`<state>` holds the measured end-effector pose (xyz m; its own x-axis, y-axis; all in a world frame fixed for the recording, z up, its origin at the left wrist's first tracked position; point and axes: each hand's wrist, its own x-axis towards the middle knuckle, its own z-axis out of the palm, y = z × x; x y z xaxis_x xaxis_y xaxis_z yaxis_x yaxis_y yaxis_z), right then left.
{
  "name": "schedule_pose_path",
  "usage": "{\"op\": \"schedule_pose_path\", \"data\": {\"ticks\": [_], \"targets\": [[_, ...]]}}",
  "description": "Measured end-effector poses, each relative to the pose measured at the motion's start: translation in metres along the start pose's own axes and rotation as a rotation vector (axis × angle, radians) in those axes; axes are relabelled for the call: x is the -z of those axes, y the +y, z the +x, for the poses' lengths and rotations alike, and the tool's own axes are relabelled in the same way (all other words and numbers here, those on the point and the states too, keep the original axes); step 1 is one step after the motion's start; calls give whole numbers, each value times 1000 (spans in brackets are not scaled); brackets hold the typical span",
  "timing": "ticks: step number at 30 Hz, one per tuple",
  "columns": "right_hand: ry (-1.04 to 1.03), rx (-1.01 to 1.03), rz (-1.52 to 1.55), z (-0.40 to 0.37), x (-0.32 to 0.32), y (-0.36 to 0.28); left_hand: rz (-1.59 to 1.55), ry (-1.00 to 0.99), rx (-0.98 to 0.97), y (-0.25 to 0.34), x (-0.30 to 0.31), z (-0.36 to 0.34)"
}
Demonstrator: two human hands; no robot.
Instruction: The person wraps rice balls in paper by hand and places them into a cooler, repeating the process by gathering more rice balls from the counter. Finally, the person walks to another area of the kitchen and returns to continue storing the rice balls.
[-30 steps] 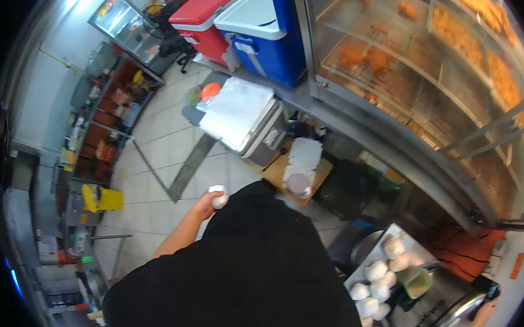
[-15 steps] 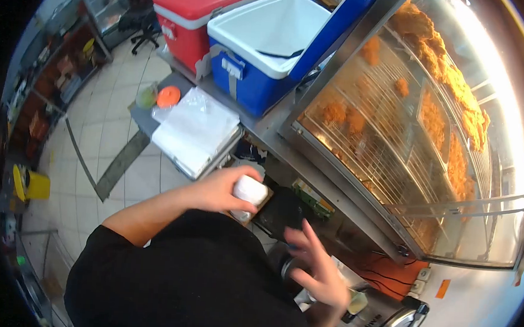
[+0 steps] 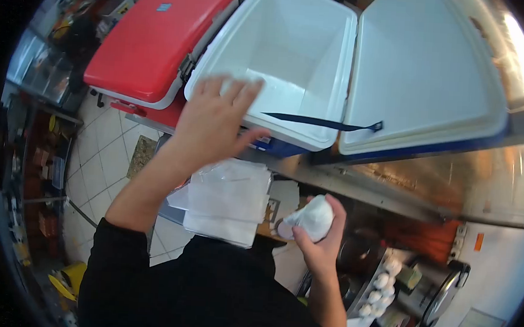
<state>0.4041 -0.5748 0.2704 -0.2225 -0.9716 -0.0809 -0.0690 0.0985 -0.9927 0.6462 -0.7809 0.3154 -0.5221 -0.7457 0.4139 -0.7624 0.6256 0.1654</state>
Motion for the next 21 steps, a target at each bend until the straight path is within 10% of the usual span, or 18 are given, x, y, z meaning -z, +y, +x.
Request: {"op": "schedule_pose_path", "data": {"ticks": [2, 7, 15, 21], "targets": [[24, 118, -10, 16, -28, -9, 229, 204, -128, -31, -28, -3], [-20, 663, -413, 59, -55, -50, -127, -48, -74, -34, -32, -24], [60, 256, -632, 139, -112, -135, -229, -59, -7, 6, -14, -80], [-469, -383, -1230, 300, -163, -52, -289, -42, 32, 4, -19, -82]]}}
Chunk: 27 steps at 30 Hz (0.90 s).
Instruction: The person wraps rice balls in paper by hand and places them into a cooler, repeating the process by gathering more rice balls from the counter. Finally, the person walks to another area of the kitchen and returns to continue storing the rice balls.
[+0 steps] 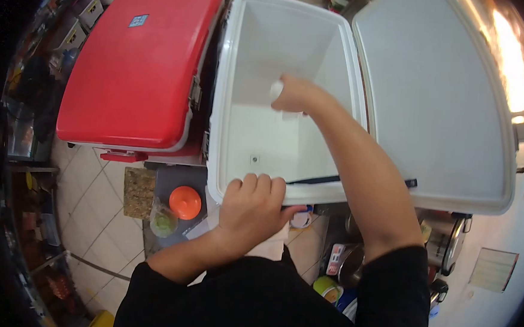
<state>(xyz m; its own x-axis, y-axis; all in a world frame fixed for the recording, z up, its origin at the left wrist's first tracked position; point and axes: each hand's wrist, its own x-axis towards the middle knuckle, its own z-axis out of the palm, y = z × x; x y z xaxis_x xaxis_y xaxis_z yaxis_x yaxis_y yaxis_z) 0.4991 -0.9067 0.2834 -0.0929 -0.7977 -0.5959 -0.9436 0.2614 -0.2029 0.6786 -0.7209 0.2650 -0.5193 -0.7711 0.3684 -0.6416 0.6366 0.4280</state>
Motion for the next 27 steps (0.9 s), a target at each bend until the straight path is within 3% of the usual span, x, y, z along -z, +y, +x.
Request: {"op": "schedule_pose_path", "data": {"ticks": [2, 3, 5, 6, 7, 15, 19, 22, 24, 27], "targets": [[-324, -200, -108, 71, -23, 9, 19, -55, 2, -1, -2, -1], [-307, -189, -138, 97, -33, 9, 6, -63, 5, -1, -2, -1], [-20, -98, 427, 153, -58, 10, -3, -49, 19, -1, -2, 0], [7, 4, 710, 199, -77, 16, -10, -40, 20, -1, -3, -1], [6, 50, 758, 224, -87, 12, 51, -34, 8, -1, -9, -3], [132, 101, 370, 247, -119, -19, 224, 33, -23, -5, -13, -5], [181, 302, 103, 247, -94, -7, 95, -27, 39, 1, -13, -3], [296, 381, -211, 184, -58, 6, -9, -66, 56, 1, -1, 3], [432, 219, -6, 28, -16, -18, 19, -21, 49, 5, 2, 4], [797, 677, 491, -139, -43, 19, 170, -56, 34, 14, 9, 3]]}}
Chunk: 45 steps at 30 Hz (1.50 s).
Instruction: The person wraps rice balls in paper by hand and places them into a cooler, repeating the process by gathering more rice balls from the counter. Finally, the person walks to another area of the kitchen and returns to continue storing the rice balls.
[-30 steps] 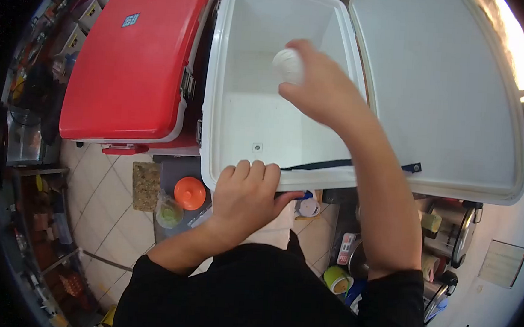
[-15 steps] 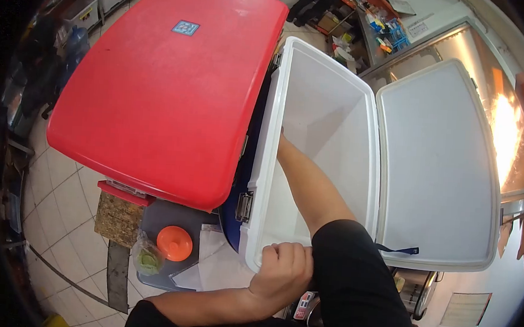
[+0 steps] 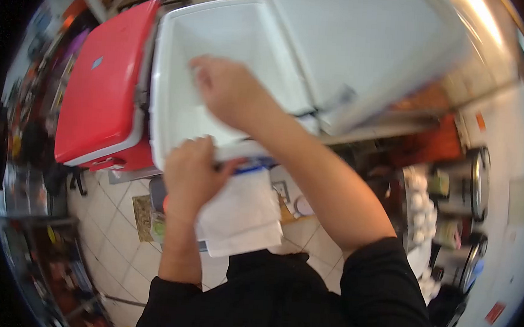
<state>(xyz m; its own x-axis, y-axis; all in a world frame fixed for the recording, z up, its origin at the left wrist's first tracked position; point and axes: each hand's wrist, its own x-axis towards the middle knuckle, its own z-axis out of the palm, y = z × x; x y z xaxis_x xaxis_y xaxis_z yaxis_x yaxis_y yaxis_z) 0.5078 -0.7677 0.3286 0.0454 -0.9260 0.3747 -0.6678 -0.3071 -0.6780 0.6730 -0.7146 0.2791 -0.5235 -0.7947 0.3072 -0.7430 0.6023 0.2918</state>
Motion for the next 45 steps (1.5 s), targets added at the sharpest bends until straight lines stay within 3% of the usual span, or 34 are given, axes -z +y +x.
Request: {"op": "schedule_pose_path", "data": {"ticks": [1, 2, 3, 4, 5, 6, 7, 9, 10, 11, 12, 13, 14, 15, 16, 17, 19, 21, 24, 28, 29, 32, 36, 37, 39, 42, 43, 45], "targets": [[118, 118, 155, -61, 30, -26, 21, 102, -68, -3, -6, -4], [143, 255, 58, -130, 57, -36, -2, 79, -48, -9, -5, -11], [163, 366, -60, -204, 80, -40, 15, 235, -186, -10, -9, -17], [82, 284, -104, -279, 95, -40, -41, 192, -95, -2, -2, -28], [11, 188, -129, -351, 105, -32, -129, 302, -133, -4, -2, -34], [-30, 10, -243, -427, 116, -14, -218, 395, -148, -2, -8, -42], [-78, -167, -311, -518, 118, 2, -80, 564, -212, 16, -11, -54], [-595, -1209, -598, -715, 128, 23, -42, 766, 91, 66, -43, -74], [-857, -1527, -937, -788, 133, 7, -184, 742, -16, 84, -76, -76], [-683, -1869, -926, -860, 149, -11, -320, 716, -107, 100, -113, -80], [-476, -1959, -534, -916, 177, -50, -674, 441, -43, 158, -144, -91], [-87, -1784, -539, -1035, 146, -67, -726, 205, -135, 206, -175, -99], [377, -1977, -243, -1026, 162, -110, -566, -51, -315, 256, -195, -104], [859, -2078, 93, -1018, 179, -150, -625, -364, -431, 316, -208, -117], [1099, -2099, 83, -1043, 168, -168, -607, -697, -468, 375, -208, -127], [1345, -2104, 69, -1068, 157, -185, -587, -869, -580, 416, -226, -134], [1059, -2162, -314, -1106, 129, -200, -465, -983, -771, 496, -257, -135], [907, -2185, -275, -1109, 108, -190, -555, -1029, -750, 571, -273, -132], [924, -2041, 44, -1090, 77, -141, -483, -977, -902, 658, -320, -106], [1099, -1764, 369, -989, 107, -70, -257, -800, -990, 742, -379, -78], [1195, -1635, 451, -985, 100, -54, -191, -751, -1066, 751, -405, -68], [1325, -1578, 526, -1012, 79, 0, 9, -767, -1059, 769, -449, -57], [1310, -1832, 504, -998, 173, 30, -110, -847, -1045, 768, -482, -59], [1297, -1808, 472, -1004, 190, 48, -145, -837, -1018, 767, -482, -60], [1513, -1775, 623, -1013, 222, 97, -197, -751, -996, 764, -486, -62], [1275, -1722, 176, -1006, 283, 180, -317, -770, -951, 767, -467, -54], [1129, -1695, -5, -967, 328, 189, -370, -714, -967, 763, -470, -54], [963, -1482, -211, -918, 382, 216, -403, -651, -994, 754, -470, -56]]}}
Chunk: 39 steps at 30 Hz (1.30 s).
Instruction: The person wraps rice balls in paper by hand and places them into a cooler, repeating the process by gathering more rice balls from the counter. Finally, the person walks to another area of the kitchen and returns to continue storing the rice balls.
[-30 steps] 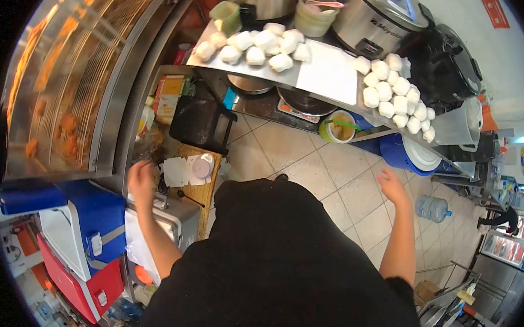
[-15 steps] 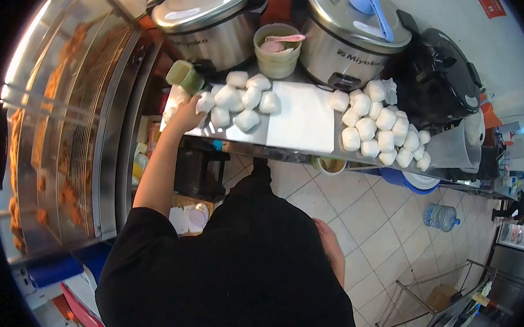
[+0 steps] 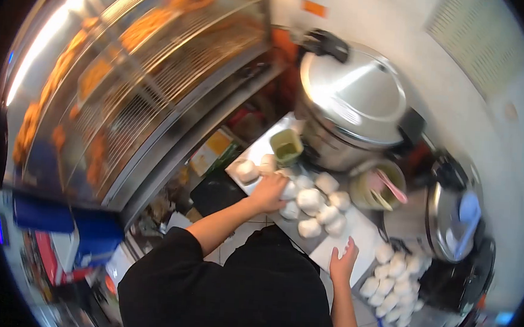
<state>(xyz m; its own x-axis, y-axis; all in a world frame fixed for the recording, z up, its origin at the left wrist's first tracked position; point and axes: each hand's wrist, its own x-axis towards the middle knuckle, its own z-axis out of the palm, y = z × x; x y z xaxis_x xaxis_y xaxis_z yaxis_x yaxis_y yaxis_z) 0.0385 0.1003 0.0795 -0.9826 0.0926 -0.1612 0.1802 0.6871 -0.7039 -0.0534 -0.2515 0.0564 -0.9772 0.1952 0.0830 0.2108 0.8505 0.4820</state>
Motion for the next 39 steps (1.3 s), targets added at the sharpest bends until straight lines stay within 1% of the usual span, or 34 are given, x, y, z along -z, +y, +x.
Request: {"op": "schedule_pose_path", "data": {"ticks": [1, 2, 3, 4, 6, 7, 9, 10, 11, 12, 13, 14, 15, 16, 17, 19, 21, 22, 24, 25, 26, 27, 28, 29, 30, 31, 32, 33, 34, 35, 36, 37, 38, 39], "targets": [[-47, 50, -17, 18, -9, -7, -39, 47, 15, 1, 2, -7], [-36, 184, -93, 39, -20, -10, -76, 98, 14, 5, 5, -16], [-13, 315, -164, 59, -30, -12, -195, 163, 81, 8, 8, -29], [-23, 361, -173, 78, -47, -3, -312, 232, 132, 14, 7, -42], [-90, -13, -365, 112, -71, 23, -455, 362, 166, 17, 11, -79], [-96, 52, -380, 121, -71, 19, -458, 439, 180, 19, 15, -103], [-146, -23, -394, 128, -76, 5, -447, 541, 286, 22, 15, -162], [-151, 23, -393, 125, -79, -10, -461, 556, 423, 28, 17, -195], [-211, -6, -464, 110, -74, -38, -474, 561, 551, 34, 18, -230], [-263, -44, -533, 103, -71, -57, -463, 584, 602, 28, 7, -264], [-261, -14, -594, 106, -76, -53, -473, 605, 682, 33, 7, -297], [-245, -5, -570, 109, -78, -47, -441, 642, 736, 36, 4, -333], [-242, -6, -572, 110, -81, -45, -430, 634, 828, 41, 4, -366], [-242, -10, -578, 108, -83, -47, -304, 645, 875, 47, 5, -396], [-179, 3, -568, 100, -83, -52, -257, 626, 908, 57, 18, -420], [-110, 18, -513, 93, -85, -53, -262, 618, 921, 58, 29, -465], [-9, 34, -411, 91, -84, -45, -285, 601, 954, 72, 39, -488], [-10, 39, -410, 92, -81, -41, -306, 572, 968, 74, 56, -493], [168, 152, -131, 93, -77, -33, -318, 550, 1001, 65, 83, -503], [278, 317, -45, 114, -72, 0, -278, 640, 930, 58, 88, -506], [361, 488, 48, 131, -83, 27, -231, 733, 883, 55, 92, -515], [240, 239, 443, 97, -75, -7, -170, 811, 848, 46, 96, -526], [102, -56, 793, 39, -43, -67, -105, 880, 823, 40, 108, -538], [-42, 4, 964, 11, -33, -87, 12, 927, 810, 42, 132, -549], [-176, 50, 1132, -12, -27, -103, -25, 971, 858, 37, 153, -567], [-222, 40, 1084, -44, -23, -127, 41, 1023, 837, 27, 171, -591], [-451, 62, 1194, -86, -25, -159, 36, 1100, 855, 22, 201, -615], [-675, 71, 1312, -123, -34, -184, 315, 1206, 788, 12, 234, -639], [-817, 125, 1263, -154, -54, -201, 509, 1265, 711, 5, 278, -665], [-979, 67, 1268, -177, -79, -210, 417, 1393, 642, -12, 313, -700], [-1136, 5, 1271, -205, -104, -224, 559, 1426, 658, -17, 359, -722], [-1282, -152, 1353, -236, -134, -238, 679, 1488, 713, -32, 400, -747], [-1417, -318, 1425, -277, -163, -261, 692, 1531, 655, -56, 440, -777], [-1426, -599, 1481, -317, -188, -284, 759, 1511, 660, -85, 476, -806]]}}
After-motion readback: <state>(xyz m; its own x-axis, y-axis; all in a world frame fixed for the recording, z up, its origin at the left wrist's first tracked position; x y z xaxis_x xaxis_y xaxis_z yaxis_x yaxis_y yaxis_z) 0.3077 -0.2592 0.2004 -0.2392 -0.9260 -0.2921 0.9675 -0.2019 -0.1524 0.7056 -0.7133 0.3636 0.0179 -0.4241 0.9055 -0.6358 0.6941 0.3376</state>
